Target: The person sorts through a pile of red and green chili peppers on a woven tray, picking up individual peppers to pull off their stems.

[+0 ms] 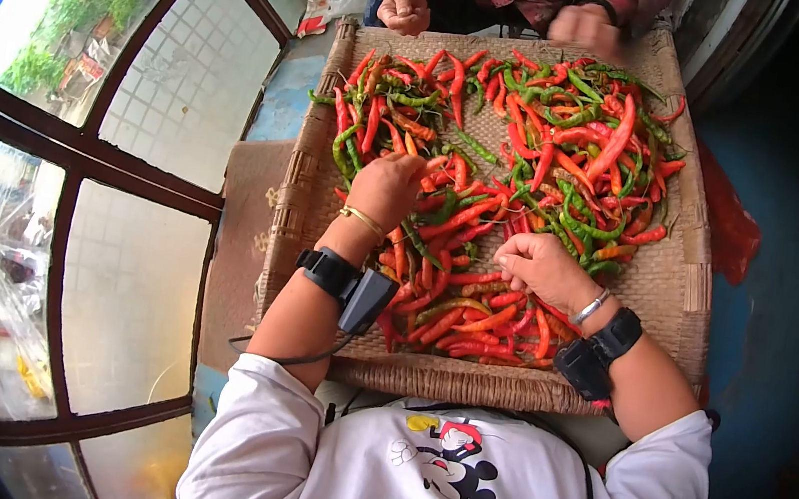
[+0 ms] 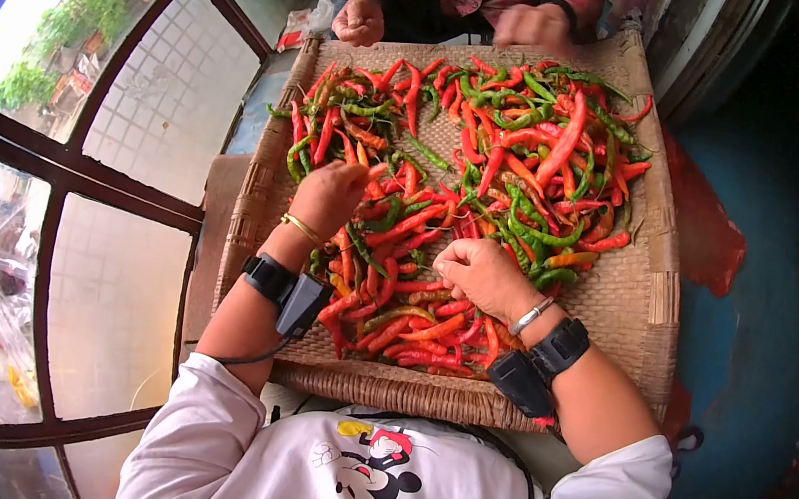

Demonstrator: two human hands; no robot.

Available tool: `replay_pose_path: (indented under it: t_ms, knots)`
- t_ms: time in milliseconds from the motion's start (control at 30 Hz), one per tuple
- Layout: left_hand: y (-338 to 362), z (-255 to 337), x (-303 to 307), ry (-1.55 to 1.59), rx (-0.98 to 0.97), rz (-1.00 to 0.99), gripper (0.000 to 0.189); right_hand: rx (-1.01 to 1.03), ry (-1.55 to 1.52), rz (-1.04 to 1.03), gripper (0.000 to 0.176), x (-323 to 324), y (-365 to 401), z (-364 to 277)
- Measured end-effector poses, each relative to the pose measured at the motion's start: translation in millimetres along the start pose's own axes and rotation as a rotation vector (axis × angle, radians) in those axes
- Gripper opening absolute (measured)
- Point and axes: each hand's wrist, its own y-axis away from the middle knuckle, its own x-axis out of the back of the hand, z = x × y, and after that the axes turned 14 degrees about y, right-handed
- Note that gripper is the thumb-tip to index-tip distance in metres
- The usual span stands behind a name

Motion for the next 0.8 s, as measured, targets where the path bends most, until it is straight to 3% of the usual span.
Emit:
replay_pose_path:
  t_ms: [67,133,167,300,367,467,667,800]
  knots:
    - [-2,13,11,0.008,-0.017,0.100,0.015,0.007,-0.007,0.000,0.014,0,0,0]
    - [-3,23,19,0.452,0.023,0.233,0.011,0.013,-0.016,0.000,0.014,0,0,0]
    - [-3,26,21,0.836,0.175,0.226,0.014,0.010,-0.013,-0.006,0.014,0,1,-1]
    - [-7,28,31,0.979,0.319,0.262,0.013,0.020,-0.023,-0.011,0.014,0,0,1]
    - [-7,21,29,1.320,0.485,0.233,0.015,0.020,-0.009,-0.012,0.015,0,2,-2]
    - [-3,26,14,1.555,0.602,0.137,0.017,0.013,-0.051,-0.025,0.018,-1,3,-5]
    - [19,76,-28,1.438,0.610,-0.082,0.014,0.005,-0.062,-0.099,0.020,-4,7,-14]
    - [17,79,-25,1.429,0.670,-0.074,0.014,-0.006,-0.076,-0.077,0.018,-3,8,-17]
